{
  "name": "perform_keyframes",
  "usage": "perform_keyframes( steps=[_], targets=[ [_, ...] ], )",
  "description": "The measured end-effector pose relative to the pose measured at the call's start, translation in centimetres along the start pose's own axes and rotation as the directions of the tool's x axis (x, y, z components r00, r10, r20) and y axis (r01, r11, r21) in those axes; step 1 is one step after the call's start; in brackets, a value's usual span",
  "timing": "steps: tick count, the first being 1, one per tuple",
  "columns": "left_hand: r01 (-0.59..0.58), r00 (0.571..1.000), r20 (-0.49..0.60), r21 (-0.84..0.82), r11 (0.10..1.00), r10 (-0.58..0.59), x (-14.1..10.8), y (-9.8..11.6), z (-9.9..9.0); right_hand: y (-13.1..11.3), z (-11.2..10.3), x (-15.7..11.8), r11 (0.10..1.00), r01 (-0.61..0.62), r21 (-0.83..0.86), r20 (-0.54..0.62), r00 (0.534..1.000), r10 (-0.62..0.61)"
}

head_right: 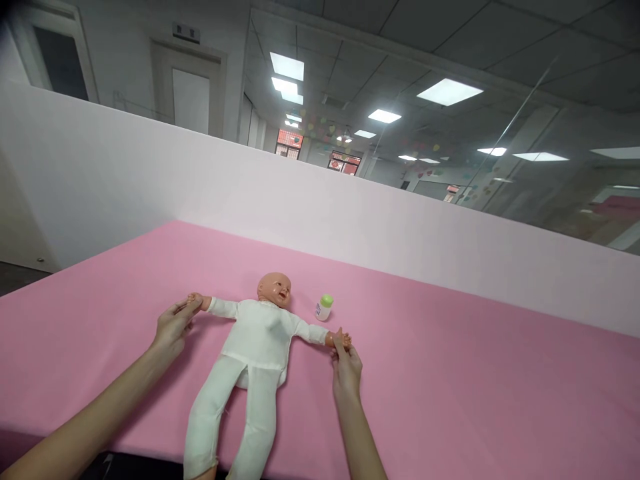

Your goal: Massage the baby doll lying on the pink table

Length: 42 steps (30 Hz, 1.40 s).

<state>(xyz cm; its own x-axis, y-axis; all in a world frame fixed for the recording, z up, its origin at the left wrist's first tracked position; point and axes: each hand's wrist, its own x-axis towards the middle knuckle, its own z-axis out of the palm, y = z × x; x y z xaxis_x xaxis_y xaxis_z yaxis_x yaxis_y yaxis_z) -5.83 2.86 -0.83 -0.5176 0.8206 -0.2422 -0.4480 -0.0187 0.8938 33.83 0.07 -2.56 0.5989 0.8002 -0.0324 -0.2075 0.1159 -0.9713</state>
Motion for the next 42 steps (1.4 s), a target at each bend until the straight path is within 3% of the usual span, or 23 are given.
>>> perform_keyframes(
  steps=[3, 7, 9, 12, 14, 16, 18, 20, 21, 22, 23, 24, 26, 28, 30, 32, 35, 36, 38, 40, 42],
  targets=[
    [0.128, 0.989, -0.055, -0.115, 0.985, -0.135, 1.0, -0.6, -0.8, 0.9, -0.5, 0.3, 0.997, -0.050, 0.060, -0.011, 0.999, 0.051],
    [0.146, 0.983, -0.091, -0.128, 0.981, -0.159, 1.2, -0.3, -1.1, 0.3, -0.2, 0.0, 0.980, -0.114, 0.166, -0.077, 0.989, 0.128],
    [0.052, 0.994, -0.087, -0.072, 0.996, -0.059, 0.6, 0.1, -0.7, -0.4, 0.4, -0.6, 0.987, -0.075, 0.141, -0.085, 0.993, 0.088],
    [-0.238, 0.971, 0.046, 0.085, 0.968, 0.234, -1.6, 0.6, 0.5, -1.8, 1.8, -2.7, 0.994, 0.110, -0.011, -0.009, 0.994, -0.110],
    [-0.441, 0.892, 0.206, 0.194, 0.876, 0.404, -3.4, 0.4, 1.4, -2.4, 2.9, -4.6, 0.950, 0.286, -0.126, 0.122, 0.955, -0.272],
    [-0.629, 0.759, 0.414, 0.267, 0.730, 0.503, -5.0, -0.4, 2.0, -2.5, 4.0, -6.5, 0.839, 0.496, -0.223, 0.347, 0.845, -0.407],
    [-0.802, 0.562, 0.647, 0.273, 0.532, 0.515, -6.1, -1.5, 2.3, -1.9, 4.8, -8.1, 0.668, 0.702, -0.248, 0.604, 0.651, -0.460],
    [-0.916, 0.364, 0.807, 0.219, 0.337, 0.466, -6.7, -2.6, 2.4, -0.9, 5.2, -9.2, 0.506, 0.839, -0.200, 0.767, 0.455, -0.451],
    [-0.944, 0.301, 0.845, 0.196, 0.267, 0.442, -6.8, -3.0, 2.4, -0.4, 5.3, -9.5, 0.449, 0.877, -0.174, 0.804, 0.390, -0.449],
    [-0.957, 0.267, 0.863, 0.186, 0.221, 0.429, -6.8, -3.2, 2.4, -0.1, 5.3, -9.6, 0.412, 0.897, -0.158, 0.820, 0.352, -0.452],
    [-0.960, 0.264, 0.865, 0.193, 0.201, 0.426, -6.8, -3.3, 2.4, 0.0, 5.3, -9.6, 0.399, 0.904, -0.153, 0.822, 0.341, -0.457],
    [-0.956, 0.280, 0.861, 0.208, 0.207, 0.424, -6.6, -3.1, 2.4, 0.0, 5.2, -9.4, 0.412, 0.897, -0.161, 0.810, 0.359, -0.464],
    [-0.916, 0.378, 0.813, 0.261, 0.304, 0.442, -6.3, -2.3, 2.3, -0.7, 5.0, -8.8, 0.505, 0.837, -0.209, 0.728, 0.478, -0.491],
    [-0.811, 0.554, 0.680, 0.312, 0.495, 0.479, -5.7, -1.2, 2.0, -1.7, 4.6, -7.8, 0.663, 0.700, -0.266, 0.546, 0.676, -0.494],
    [-0.651, 0.734, 0.483, 0.300, 0.697, 0.477, -4.9, -0.2, 1.6, -2.4, 4.0, -6.5, 0.831, 0.497, -0.250, 0.327, 0.851, -0.411],
    [-0.480, 0.863, 0.299, 0.231, 0.846, 0.408, -3.7, 0.4, 1.1, -2.5, 3.2, -5.0, 0.937, 0.305, -0.170, 0.165, 0.946, -0.278],
    [-0.175, 0.982, 0.084, 0.078, 0.982, 0.168, -1.5, 0.3, -0.2, -1.2, 1.5, -2.7, 0.991, 0.128, -0.046, 0.025, 0.992, -0.127],
    [-0.057, 0.998, 0.023, 0.022, 0.998, 0.057, -0.8, 0.1, -0.6, -0.6, 1.0, -2.0, 0.996, 0.093, -0.012, -0.003, 0.996, -0.093],
    [0.126, 0.990, -0.059, -0.082, 0.989, -0.131, 0.4, -0.3, -1.2, 0.6, 0.1, -0.8, 0.998, 0.046, 0.041, -0.035, 0.998, -0.045],
    [0.185, 0.977, -0.083, -0.138, 0.973, -0.198, 0.9, -0.4, -1.4, 1.1, -0.3, -0.3, 0.998, 0.030, 0.062, -0.054, 0.998, -0.026],
    [0.127, 0.987, -0.079, -0.133, 0.983, -0.138, 0.5, 0.0, -1.1, 0.8, 0.1, -0.6, 0.998, 0.029, 0.060, -0.051, 0.998, -0.026]
  ],
)
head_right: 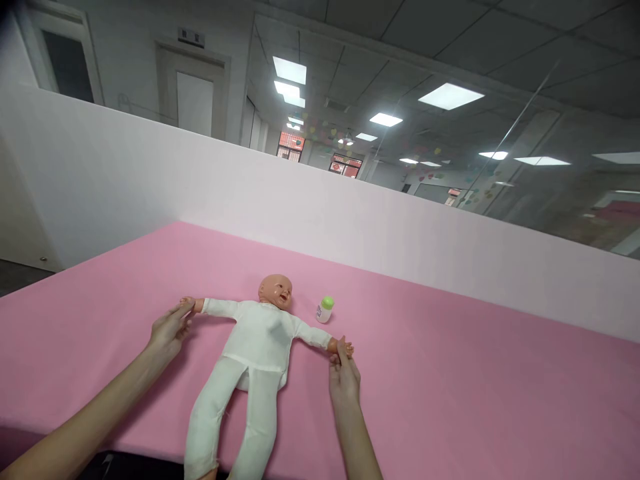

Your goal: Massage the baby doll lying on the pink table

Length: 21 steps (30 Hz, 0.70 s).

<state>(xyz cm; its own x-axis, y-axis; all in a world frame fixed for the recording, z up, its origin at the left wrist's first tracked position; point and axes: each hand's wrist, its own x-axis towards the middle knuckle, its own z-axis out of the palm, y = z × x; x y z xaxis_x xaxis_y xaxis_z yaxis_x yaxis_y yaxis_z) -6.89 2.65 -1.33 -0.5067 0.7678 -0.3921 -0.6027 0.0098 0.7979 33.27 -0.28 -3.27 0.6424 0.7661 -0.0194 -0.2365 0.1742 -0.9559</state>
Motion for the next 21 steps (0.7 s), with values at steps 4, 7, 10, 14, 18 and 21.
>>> perform_keyframes(
  steps=[4, 7, 10, 14, 18, 21],
  targets=[
    [-0.303, 0.944, 0.183, 0.140, 0.943, 0.276, -3.1, 0.7, 1.9, -2.4, 2.3, -2.7, 0.993, 0.105, -0.055, 0.075, 0.992, -0.100],
    [-0.587, 0.783, 0.417, 0.248, 0.771, 0.462, -5.5, -0.3, 3.1, -3.4, 4.2, -5.7, 0.924, 0.344, -0.170, 0.259, 0.920, -0.295],
    [-0.844, 0.504, 0.698, 0.272, 0.463, 0.509, -6.8, -2.8, 3.3, -2.4, 5.2, -8.3, 0.712, 0.659, -0.243, 0.614, 0.673, -0.413],
    [-0.989, 0.148, 0.917, 0.134, 0.064, 0.371, -7.3, -5.5, 3.0, -0.2, 5.3, -10.0, 0.483, 0.862, -0.155, 0.835, 0.376, -0.403],
    [-0.985, 0.166, 0.926, 0.171, 0.016, 0.338, -7.0, -4.0, 3.3, -1.3, 5.1, -8.9, 0.518, 0.836, -0.180, 0.802, 0.429, -0.415],
    [-0.933, 0.349, 0.830, 0.266, 0.241, 0.435, -5.9, -0.6, 3.4, -3.7, 4.4, -6.3, 0.671, 0.688, -0.276, 0.584, 0.674, -0.452]
  ],
)
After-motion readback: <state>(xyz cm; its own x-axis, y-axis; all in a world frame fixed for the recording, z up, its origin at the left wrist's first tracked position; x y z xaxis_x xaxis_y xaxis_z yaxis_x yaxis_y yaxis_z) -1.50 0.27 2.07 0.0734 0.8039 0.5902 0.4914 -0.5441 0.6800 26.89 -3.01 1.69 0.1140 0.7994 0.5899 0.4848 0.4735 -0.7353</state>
